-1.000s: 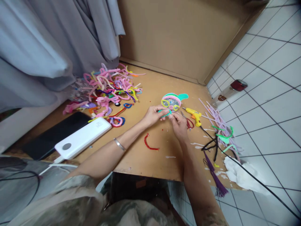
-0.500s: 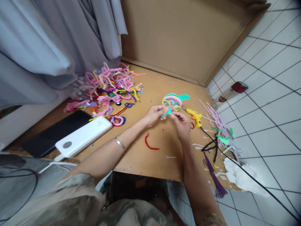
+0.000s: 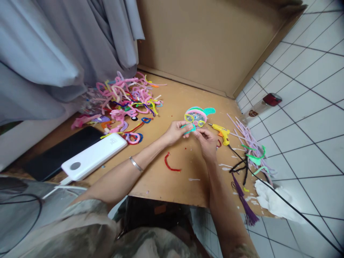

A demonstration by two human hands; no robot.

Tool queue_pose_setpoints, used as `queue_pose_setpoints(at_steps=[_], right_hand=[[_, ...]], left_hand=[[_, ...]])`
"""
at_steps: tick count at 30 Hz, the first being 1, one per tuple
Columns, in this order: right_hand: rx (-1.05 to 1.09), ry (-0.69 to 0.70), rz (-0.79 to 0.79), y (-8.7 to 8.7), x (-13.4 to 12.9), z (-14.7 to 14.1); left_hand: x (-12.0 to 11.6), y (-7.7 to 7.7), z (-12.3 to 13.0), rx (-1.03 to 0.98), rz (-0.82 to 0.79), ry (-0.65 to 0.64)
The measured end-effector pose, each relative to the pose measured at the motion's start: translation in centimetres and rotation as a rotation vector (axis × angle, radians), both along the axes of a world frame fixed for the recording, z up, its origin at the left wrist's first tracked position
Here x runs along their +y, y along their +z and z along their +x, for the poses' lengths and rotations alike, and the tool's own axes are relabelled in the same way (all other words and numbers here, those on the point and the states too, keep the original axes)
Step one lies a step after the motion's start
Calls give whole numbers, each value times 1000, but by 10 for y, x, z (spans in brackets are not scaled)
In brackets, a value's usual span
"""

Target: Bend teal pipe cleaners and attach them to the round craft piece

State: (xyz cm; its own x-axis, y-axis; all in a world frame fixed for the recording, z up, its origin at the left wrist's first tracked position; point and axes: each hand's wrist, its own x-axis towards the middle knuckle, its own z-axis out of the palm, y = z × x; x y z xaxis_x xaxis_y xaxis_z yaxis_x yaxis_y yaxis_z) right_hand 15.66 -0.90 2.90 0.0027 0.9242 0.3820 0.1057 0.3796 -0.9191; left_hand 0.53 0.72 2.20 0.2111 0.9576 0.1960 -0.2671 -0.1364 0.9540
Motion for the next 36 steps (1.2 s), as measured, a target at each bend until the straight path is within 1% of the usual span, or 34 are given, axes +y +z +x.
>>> queue_pose_setpoints(at_steps=[6, 9, 11, 14, 17, 22, 24, 27, 32, 36], right_hand=[[-9, -10, -99, -5, 5, 4], [12, -5, -147, -8, 6, 6], [46, -3, -189, -8, 7, 6], [83, 9, -223, -8, 6, 5], [111, -4, -204, -6, 4, 2], [151, -20, -198, 0, 2, 0], [145, -9, -208, 1, 3, 1], [116, 8, -218, 2, 2, 4], [117, 1, -193, -1, 3, 5], [144, 4, -207, -3, 3, 4]], left_hand=[[-1, -3, -3, 197, 156, 84], [-1, -5, -2, 212, 233, 99], [0, -8, -1, 209, 248, 87], [1, -11, 1, 198, 224, 63], [1, -12, 3, 153, 183, 38], [0, -6, 2, 32, 64, -5], [0, -3, 1, 1, 44, 17], [1, -2, -1, 14, 54, 71], [2, -4, 1, -8, 53, 145], [1, -7, 4, -42, 50, 163]])
